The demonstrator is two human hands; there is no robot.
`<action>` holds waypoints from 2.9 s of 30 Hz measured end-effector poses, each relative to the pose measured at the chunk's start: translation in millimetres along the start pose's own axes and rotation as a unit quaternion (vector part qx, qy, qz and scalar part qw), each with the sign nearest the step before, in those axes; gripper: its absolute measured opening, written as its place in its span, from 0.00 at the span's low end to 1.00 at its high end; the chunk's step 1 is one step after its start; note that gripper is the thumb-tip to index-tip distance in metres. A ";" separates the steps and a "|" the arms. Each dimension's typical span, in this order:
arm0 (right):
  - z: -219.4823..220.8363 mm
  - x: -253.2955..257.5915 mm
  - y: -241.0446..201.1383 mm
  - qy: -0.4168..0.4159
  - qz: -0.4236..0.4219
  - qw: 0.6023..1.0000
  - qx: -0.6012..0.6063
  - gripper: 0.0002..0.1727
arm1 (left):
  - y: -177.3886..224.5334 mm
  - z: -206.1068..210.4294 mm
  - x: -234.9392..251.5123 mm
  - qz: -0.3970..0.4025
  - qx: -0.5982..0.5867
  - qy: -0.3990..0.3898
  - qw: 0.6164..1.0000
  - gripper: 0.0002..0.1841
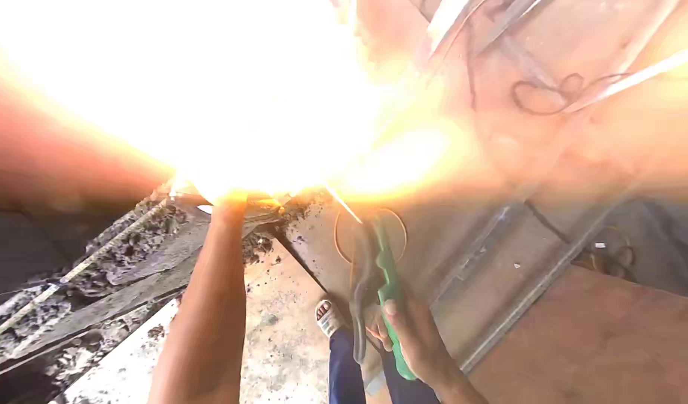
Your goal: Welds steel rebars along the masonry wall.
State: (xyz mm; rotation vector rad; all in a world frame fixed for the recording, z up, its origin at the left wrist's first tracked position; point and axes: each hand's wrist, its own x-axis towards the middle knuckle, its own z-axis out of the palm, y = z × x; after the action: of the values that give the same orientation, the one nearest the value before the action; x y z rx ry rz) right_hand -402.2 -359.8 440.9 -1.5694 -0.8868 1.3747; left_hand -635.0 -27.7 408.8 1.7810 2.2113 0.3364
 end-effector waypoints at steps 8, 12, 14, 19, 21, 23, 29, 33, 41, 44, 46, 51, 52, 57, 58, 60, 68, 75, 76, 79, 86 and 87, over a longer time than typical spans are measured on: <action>0.2 -2.3 -0.1 0.003 0.003 1.000 -0.010 0.39 | -15.2 27.6 10.3 0.032 0.009 0.139 0.990 0.31; 1.2 -0.8 0.7 0.006 0.005 1.000 -0.012 0.38 | -15.5 29.1 10.4 0.035 0.011 0.143 0.989 0.32; 1.3 0.4 -0.8 0.003 0.009 1.000 -0.009 0.38 | -14.6 28.0 10.8 0.031 0.014 0.144 0.989 0.31; 3.6 -0.1 -0.1 -0.004 0.015 0.999 0.046 0.37 | -16.7 31.3 11.7 0.035 0.019 0.151 0.988 0.30; 4.3 -2.0 -0.2 -0.014 0.053 0.990 0.130 0.38 | -16.1 30.5 11.2 0.033 0.018 0.148 0.988 0.31; 3.9 -1.9 -0.7 -0.012 0.074 0.981 0.176 0.37 | -16.2 30.4 11.6 0.034 0.017 0.146 0.988 0.31; 1.1 2.6 2.7 -0.003 0.017 0.997 0.072 0.37 | -16.2 31.6 11.8 0.033 0.017 0.153 0.987 0.31; -4.8 6.0 6.7 0.029 -0.045 0.991 -0.121 0.38 | -6.5 -2.4 2.9 0.028 0.024 0.014 0.999 0.30; -4.4 4.9 9.0 0.015 -0.029 0.995 -0.092 0.38 | -15.9 26.5 11.3 0.031 0.001 0.129 0.991 0.31; -0.2 4.5 3.9 -0.003 0.001 1.000 0.011 0.37 | -17.1 29.5 12.7 0.032 0.010 0.145 0.989 0.31; 1.2 3.1 0.2 -0.020 0.032 0.993 0.112 0.37 | -16.2 30.2 12.1 0.029 0.012 0.148 0.989 0.30; -0.6 4.4 -2.7 -0.012 0.037 0.992 0.124 0.36 | -16.9 25.5 9.2 0.041 0.012 0.131 0.990 0.29; -2.7 5.0 -3.1 0.002 0.016 0.999 0.049 0.36 | -19.0 21.2 6.6 0.057 0.003 0.106 0.993 0.28; -11.8 8.4 5.4 0.053 -0.105 0.953 -0.278 0.35 | -16.2 26.1 10.4 0.030 -0.009 0.133 0.991 0.32; -11.6 7.5 6.8 0.048 -0.096 0.960 -0.261 0.35 | -15.9 26.1 10.7 0.031 -0.004 0.133 0.991 0.32; -11.7 6.5 8.9 0.036 -0.077 0.974 -0.211 0.36 | -16.3 26.5 11.1 0.037 -0.005 0.133 0.990 0.32; -11.8 3.4 13.3 0.022 -0.047 0.993 -0.102 0.37 | -17.9 29.2 10.1 0.042 0.009 0.148 0.988 0.31; -9.9 7.0 14.1 0.010 -0.044 0.994 -0.099 0.37 | -16.8 30.1 11.0 0.037 0.020 0.157 0.987 0.31; -9.4 7.0 14.9 0.008 -0.044 0.994 -0.099 0.37 | -17.2 30.0 11.4 0.037 0.021 0.158 0.986 0.31; -8.9 5.9 16.5 0.010 -0.042 0.994 -0.099 0.36 | -17.9 31.0 11.8 0.036 0.024 0.155 0.987 0.31; -4.8 5.4 13.3 0.011 -0.037 0.997 -0.069 0.36 | -19.5 32.3 13.5 0.037 0.018 0.153 0.987 0.31; -4.1 5.2 12.3 0.009 -0.033 0.998 -0.056 0.36 | -19.3 32.1 13.4 0.037 0.018 0.153 0.987 0.31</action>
State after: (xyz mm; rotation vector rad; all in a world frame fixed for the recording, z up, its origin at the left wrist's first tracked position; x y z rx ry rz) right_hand -397.6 -360.5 427.7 -1.6191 -1.0112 1.2807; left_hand -643.6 -18.6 371.0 1.9457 2.3691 0.6281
